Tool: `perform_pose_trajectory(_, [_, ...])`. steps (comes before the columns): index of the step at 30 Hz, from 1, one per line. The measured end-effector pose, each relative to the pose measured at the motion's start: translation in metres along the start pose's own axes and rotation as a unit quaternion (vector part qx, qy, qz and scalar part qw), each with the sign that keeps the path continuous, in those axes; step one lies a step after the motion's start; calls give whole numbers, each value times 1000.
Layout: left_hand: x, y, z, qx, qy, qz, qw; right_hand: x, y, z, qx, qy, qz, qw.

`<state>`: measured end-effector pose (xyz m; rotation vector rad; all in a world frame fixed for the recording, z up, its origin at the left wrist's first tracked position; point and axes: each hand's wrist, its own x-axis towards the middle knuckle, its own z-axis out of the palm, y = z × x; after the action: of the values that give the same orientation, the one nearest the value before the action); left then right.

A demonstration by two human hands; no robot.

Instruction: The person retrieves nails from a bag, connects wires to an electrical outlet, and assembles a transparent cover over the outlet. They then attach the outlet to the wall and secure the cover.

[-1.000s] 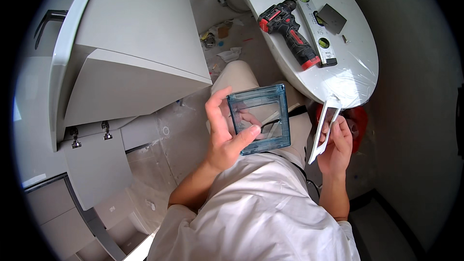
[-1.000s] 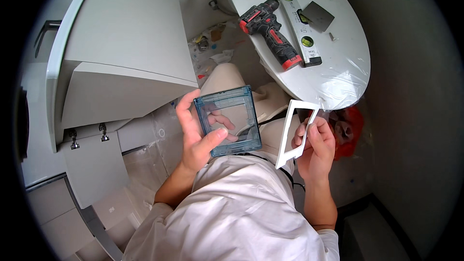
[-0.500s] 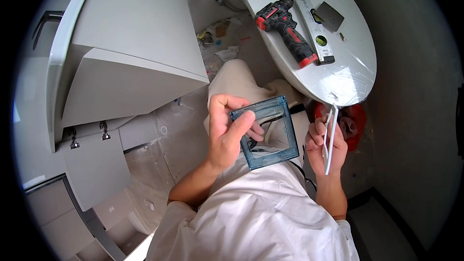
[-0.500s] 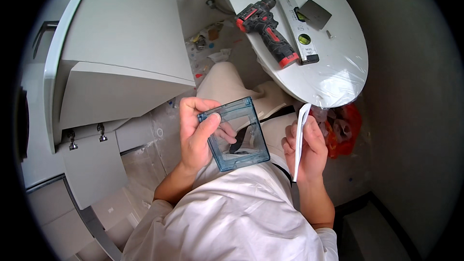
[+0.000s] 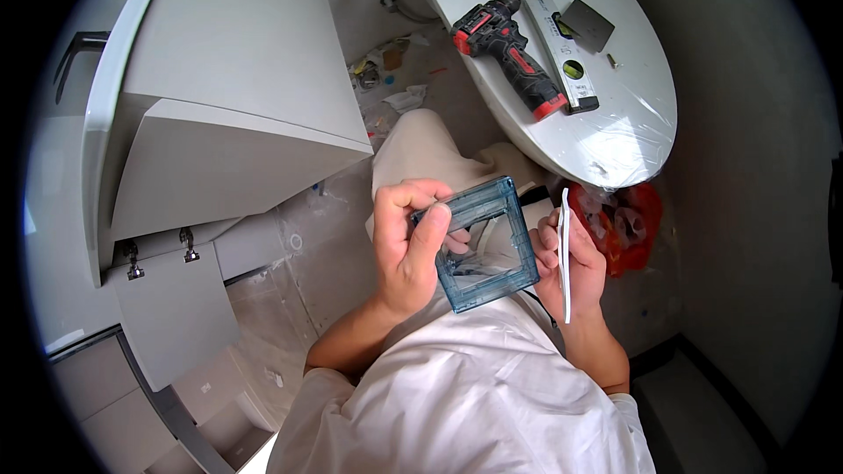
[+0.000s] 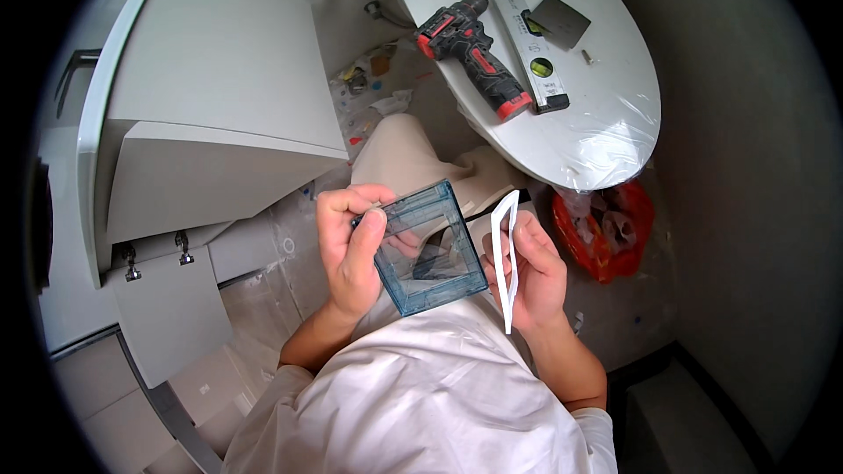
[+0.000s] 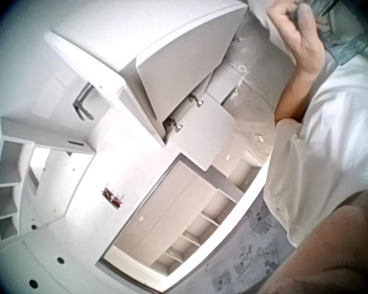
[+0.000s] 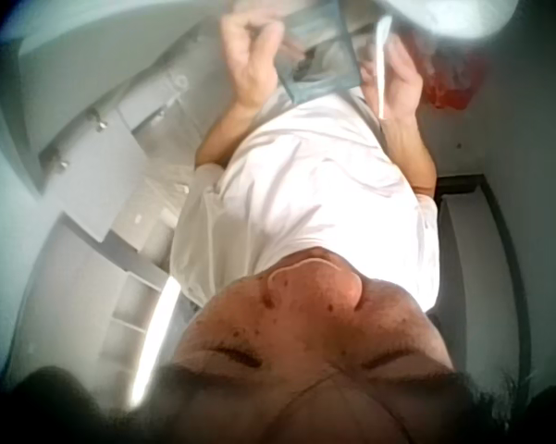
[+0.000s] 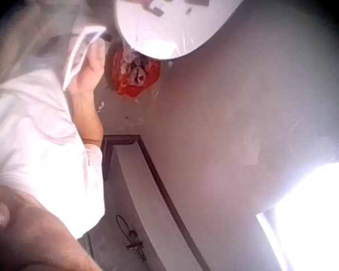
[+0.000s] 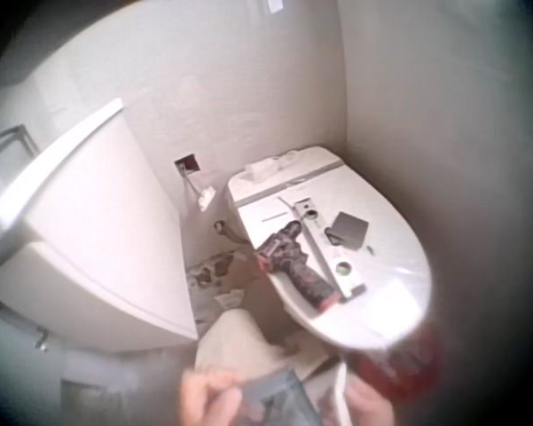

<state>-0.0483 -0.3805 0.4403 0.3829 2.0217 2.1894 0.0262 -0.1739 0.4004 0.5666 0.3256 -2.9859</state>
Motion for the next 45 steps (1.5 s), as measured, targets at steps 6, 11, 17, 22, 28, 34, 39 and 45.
perform_pose_trajectory(6, [0, 6, 4, 38, 1, -19, 999, 0, -1, -3, -4, 13, 0, 1000])
perform_pose_trajectory(11, [-1, 11, 8, 39, -1, -86, 995, 0, 1, -2, 42, 85, 28, 995])
perform_pose_trajectory(17, [1, 5, 12, -13, 44, -137, 989, 8, 3, -10, 141, 67, 5, 988])
perform_pose_trajectory(22, [-4, -3, 14, -24, 31, -152, 988, 20, -2, -6, 180, 59, -18, 982])
perform_pose_trajectory(28, [-6, -2, 14, -18, 1, -119, 993, 30, -6, -8, 184, 52, -25, 981])
perform_pose_trajectory(34, [-7, 5, 18, -35, -7, -135, 990, 31, -7, -8, 191, 52, -32, 980])
perform_pose_trajectory(39, [-10, 18, 16, -51, -43, -188, 980, 33, -13, -9, 185, 51, -40, 981])
perform_pose_trajectory(45, [-9, 28, 10, -71, -177, -305, 933, 37, -25, -17, 111, 71, -12, 991])
